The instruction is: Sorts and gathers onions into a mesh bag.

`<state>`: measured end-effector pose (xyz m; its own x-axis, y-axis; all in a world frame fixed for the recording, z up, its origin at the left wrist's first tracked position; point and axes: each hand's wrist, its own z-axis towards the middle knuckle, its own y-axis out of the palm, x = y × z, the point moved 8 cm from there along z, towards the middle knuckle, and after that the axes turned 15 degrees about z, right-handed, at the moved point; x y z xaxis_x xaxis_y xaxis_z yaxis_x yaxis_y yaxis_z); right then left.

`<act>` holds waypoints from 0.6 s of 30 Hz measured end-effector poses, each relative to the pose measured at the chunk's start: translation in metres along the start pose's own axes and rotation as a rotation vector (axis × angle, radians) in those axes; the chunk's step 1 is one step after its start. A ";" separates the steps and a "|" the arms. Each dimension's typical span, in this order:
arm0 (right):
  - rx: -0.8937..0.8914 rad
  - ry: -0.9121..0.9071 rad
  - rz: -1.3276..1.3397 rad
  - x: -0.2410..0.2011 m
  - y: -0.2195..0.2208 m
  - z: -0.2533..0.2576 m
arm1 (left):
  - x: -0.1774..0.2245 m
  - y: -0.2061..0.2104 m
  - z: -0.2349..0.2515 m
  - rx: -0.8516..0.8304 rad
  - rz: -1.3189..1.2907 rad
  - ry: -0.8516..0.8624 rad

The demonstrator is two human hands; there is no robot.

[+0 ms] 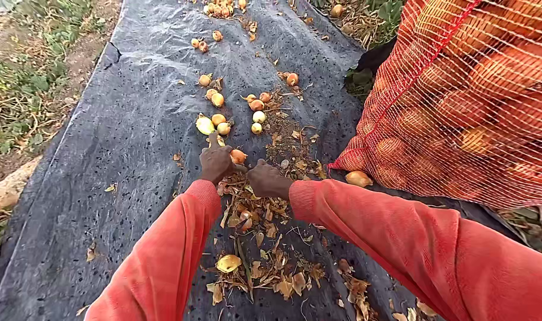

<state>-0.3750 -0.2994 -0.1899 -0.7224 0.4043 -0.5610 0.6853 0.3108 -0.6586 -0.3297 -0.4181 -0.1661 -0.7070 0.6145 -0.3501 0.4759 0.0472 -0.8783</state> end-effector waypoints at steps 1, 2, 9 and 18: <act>-0.010 0.001 -0.021 0.003 -0.001 -0.001 | -0.008 -0.002 -0.006 0.019 -0.055 -0.023; -0.016 0.011 -0.040 0.006 -0.002 -0.001 | -0.017 -0.004 -0.013 0.035 -0.110 -0.046; -0.032 -0.120 0.119 0.023 -0.026 0.000 | -0.092 -0.028 -0.088 0.175 -1.136 -0.186; -0.397 -0.559 1.128 0.008 -0.031 -0.174 | -0.034 -0.051 -0.242 -0.055 -1.710 0.480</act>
<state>-0.3859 -0.1564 -0.0864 0.3848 0.2286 -0.8943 0.8430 0.3076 0.4414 -0.2032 -0.2502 -0.0306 -0.1894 0.0097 0.9819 -0.5345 0.8378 -0.1113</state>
